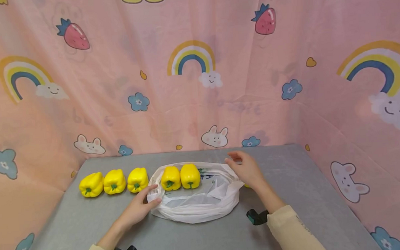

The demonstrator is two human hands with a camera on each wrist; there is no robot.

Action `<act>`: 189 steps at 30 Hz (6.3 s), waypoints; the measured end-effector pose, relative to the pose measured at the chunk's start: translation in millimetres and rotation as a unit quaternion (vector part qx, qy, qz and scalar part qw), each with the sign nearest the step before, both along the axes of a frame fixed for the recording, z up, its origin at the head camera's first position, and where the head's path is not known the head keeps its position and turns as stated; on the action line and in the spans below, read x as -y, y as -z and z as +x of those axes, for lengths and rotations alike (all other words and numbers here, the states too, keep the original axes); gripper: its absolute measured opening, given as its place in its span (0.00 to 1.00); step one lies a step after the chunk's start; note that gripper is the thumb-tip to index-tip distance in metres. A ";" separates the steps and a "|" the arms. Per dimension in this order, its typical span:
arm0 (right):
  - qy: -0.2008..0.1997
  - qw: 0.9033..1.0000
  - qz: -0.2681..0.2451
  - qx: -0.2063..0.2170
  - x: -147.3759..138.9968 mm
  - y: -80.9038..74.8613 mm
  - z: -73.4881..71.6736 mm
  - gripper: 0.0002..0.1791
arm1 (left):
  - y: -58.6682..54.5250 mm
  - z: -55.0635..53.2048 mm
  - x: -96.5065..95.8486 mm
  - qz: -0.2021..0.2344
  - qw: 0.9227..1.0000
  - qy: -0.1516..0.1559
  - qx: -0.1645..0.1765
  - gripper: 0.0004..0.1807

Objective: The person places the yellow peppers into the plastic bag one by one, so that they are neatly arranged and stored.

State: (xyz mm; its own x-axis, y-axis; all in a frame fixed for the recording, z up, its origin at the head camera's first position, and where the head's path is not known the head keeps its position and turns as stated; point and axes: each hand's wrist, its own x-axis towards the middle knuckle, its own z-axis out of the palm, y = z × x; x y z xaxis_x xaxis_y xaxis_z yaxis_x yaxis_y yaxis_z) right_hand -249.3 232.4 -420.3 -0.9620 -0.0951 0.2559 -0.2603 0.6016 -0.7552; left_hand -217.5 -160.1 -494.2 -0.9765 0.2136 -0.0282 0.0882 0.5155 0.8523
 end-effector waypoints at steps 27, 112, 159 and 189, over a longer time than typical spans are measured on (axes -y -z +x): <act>0.081 0.995 0.046 0.038 -60.3 31.7 4.3 0.31 | 2.3 -1.2 0.7 0.000 1.000 -0.002 -0.002 0.33; 0.018 0.999 -0.015 0.035 8.2 -17.0 2.6 0.35 | 0.6 -2.2 1.1 0.005 1.000 0.005 0.009 0.33; 0.009 0.993 -0.036 0.113 62.9 48.8 -16.2 0.35 | 0.4 -1.2 0.1 0.002 1.000 0.004 0.006 0.34; -0.005 0.996 0.023 0.087 56.2 36.7 -5.8 0.34 | 2.1 -2.4 0.4 0.009 1.000 -0.002 0.006 0.33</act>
